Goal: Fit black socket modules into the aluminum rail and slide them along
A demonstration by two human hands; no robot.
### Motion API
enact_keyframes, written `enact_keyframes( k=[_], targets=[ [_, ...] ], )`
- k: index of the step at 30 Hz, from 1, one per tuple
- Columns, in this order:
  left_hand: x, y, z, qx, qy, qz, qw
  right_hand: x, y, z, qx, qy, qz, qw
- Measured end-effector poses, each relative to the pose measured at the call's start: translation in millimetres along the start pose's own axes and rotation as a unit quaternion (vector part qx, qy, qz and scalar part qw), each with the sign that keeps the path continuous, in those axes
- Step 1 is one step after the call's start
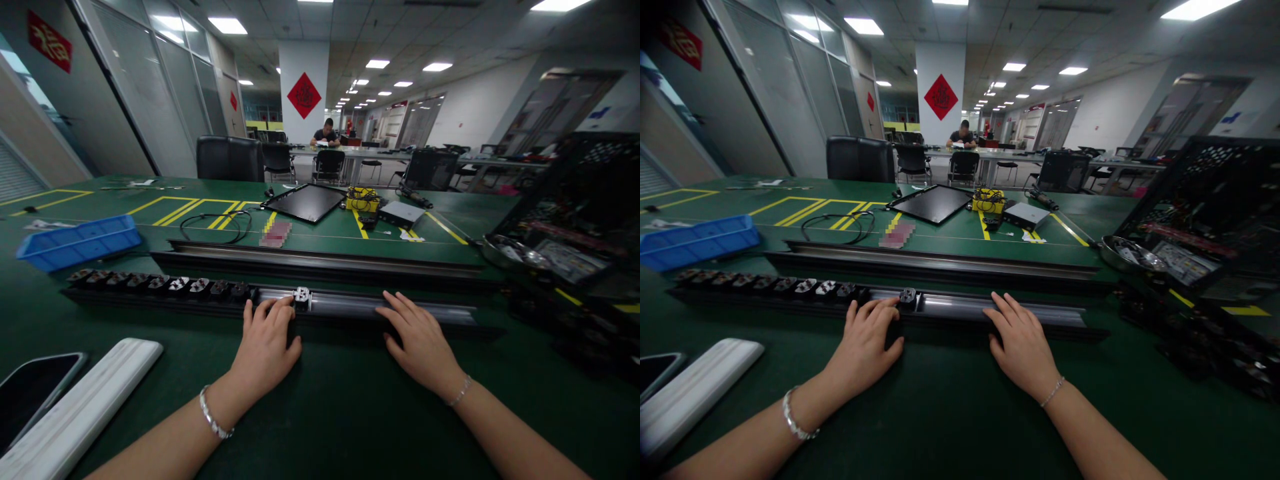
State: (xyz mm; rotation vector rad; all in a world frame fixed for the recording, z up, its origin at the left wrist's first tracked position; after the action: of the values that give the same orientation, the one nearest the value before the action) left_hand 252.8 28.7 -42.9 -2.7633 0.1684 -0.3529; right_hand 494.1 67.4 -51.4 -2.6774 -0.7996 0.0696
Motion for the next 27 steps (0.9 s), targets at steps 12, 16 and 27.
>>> enact_keyframes(
  k=[12, 16, 27],
  targets=[
    [1.6, -0.3, -1.3, -0.015, -0.01, 0.003, 1.0, -0.7, -0.4, 0.2, -0.005, 0.001, -0.001, 1.0],
    [2.0, 0.4, -0.5, -0.018, -0.016, 0.006, 1.0, 0.1, 0.3, 0.5, -0.001, 0.001, -0.001, 1.0],
    [3.5, 0.3, -1.2, -0.025, -0.024, 0.01, 0.999, 0.5, 0.6, 0.1, -0.002, -0.003, 0.002, 1.0]
  ],
)
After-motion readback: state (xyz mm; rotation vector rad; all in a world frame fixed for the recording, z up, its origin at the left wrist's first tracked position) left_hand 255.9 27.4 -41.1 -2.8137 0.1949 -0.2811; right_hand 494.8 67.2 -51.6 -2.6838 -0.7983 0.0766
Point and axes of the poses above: each hand's wrist, its own y-axis away from the middle knuckle, its own z-axis out of the palm, x = y × z, the point moved 7 cm from there along -y, towards the middle knuckle, and after that the axes turned 4 degrees about -z, right-handed, at the moved point
